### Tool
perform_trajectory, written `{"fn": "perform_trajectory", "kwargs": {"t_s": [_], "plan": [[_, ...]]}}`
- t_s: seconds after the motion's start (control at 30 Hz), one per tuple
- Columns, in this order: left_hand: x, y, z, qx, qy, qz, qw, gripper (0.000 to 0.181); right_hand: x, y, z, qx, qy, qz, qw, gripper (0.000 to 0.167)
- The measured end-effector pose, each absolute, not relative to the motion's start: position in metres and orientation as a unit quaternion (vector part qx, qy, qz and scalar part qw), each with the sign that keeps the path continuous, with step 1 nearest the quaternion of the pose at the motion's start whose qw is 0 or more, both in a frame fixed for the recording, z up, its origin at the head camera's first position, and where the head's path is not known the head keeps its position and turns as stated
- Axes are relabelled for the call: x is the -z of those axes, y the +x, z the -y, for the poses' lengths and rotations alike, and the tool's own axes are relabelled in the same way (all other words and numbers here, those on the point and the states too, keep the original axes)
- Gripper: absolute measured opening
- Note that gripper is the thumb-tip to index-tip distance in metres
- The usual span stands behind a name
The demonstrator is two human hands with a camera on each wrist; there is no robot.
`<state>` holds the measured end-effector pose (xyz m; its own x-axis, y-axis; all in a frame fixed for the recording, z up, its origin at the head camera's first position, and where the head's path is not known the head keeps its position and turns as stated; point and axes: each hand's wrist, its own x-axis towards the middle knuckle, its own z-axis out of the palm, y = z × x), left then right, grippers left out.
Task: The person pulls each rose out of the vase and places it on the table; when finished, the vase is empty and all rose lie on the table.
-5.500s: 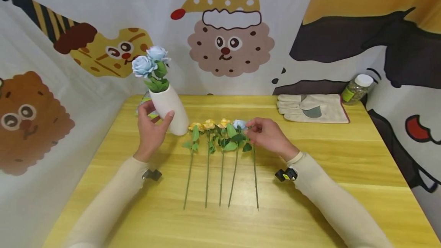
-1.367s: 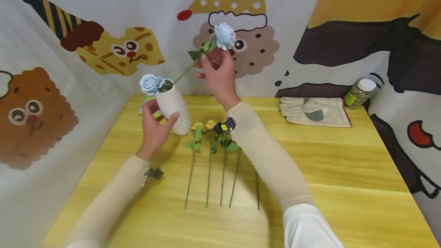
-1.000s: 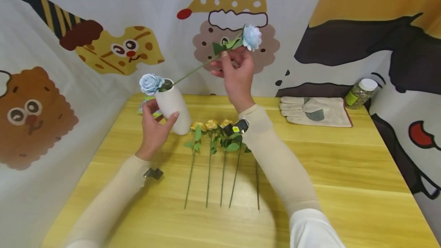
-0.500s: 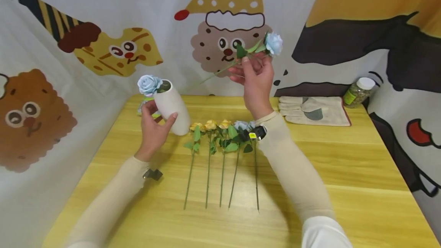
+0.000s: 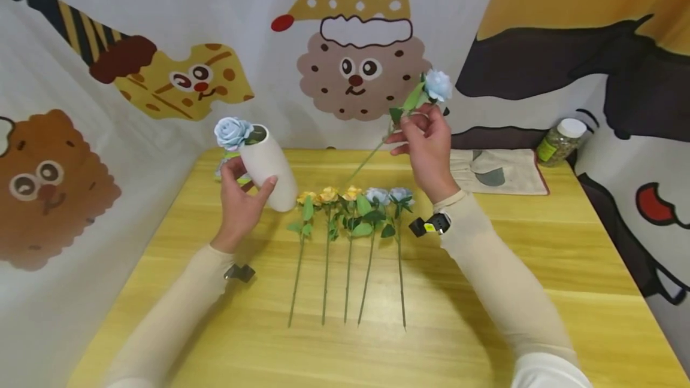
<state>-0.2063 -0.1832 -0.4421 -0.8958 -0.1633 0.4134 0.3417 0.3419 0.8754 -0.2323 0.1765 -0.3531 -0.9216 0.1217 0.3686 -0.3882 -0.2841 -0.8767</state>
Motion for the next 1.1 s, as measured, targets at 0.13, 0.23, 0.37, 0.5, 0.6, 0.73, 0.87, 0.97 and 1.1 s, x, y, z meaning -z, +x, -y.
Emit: {"fn": "perform_trajectory", "kwargs": {"t_s": [0.13,0.23,0.37,0.5,0.6,0.73,0.87,0.97,1.1], "plan": [[0.442,-0.207,0.183,0.572,-0.053,0.788,0.221,0.077,0.363,-0.228,-0.191,-0.769,0.112,0.611,0.148,0.008],[0.442,-0.206,0.183,0.576,-0.051,0.785,0.221,0.077,0.369,-0.224,-0.201,-0.760,0.109,0.627,0.131,0.010],[0.442,-0.207,0.183,0.579,-0.053,0.783,0.223,0.077,0.379,-0.218,-0.213,-0.744,0.098,0.652,0.107,0.018],[0.439,-0.205,0.179,0.581,-0.051,0.783,0.218,0.076,0.395,-0.208,-0.227,-0.700,0.082,0.705,0.081,0.030],[0.434,-0.201,0.175,0.584,-0.044,0.782,0.213,0.075,0.407,-0.200,-0.237,-0.659,0.070,0.747,0.052,0.038],[0.425,-0.194,0.170,0.592,-0.041,0.777,0.212,0.073,0.418,-0.190,-0.248,-0.619,0.055,0.784,0.005,0.051],[0.417,-0.188,0.168,0.594,-0.043,0.773,0.218,0.072,0.427,-0.183,-0.258,-0.582,0.043,0.811,-0.041,0.058],[0.416,-0.188,0.168,0.590,-0.047,0.774,0.223,0.072,0.434,-0.180,-0.264,-0.558,0.035,0.827,-0.063,0.058],[0.417,-0.189,0.168,0.587,-0.048,0.776,0.225,0.072,0.445,-0.176,-0.271,-0.538,0.025,0.838,-0.089,0.057]]}}
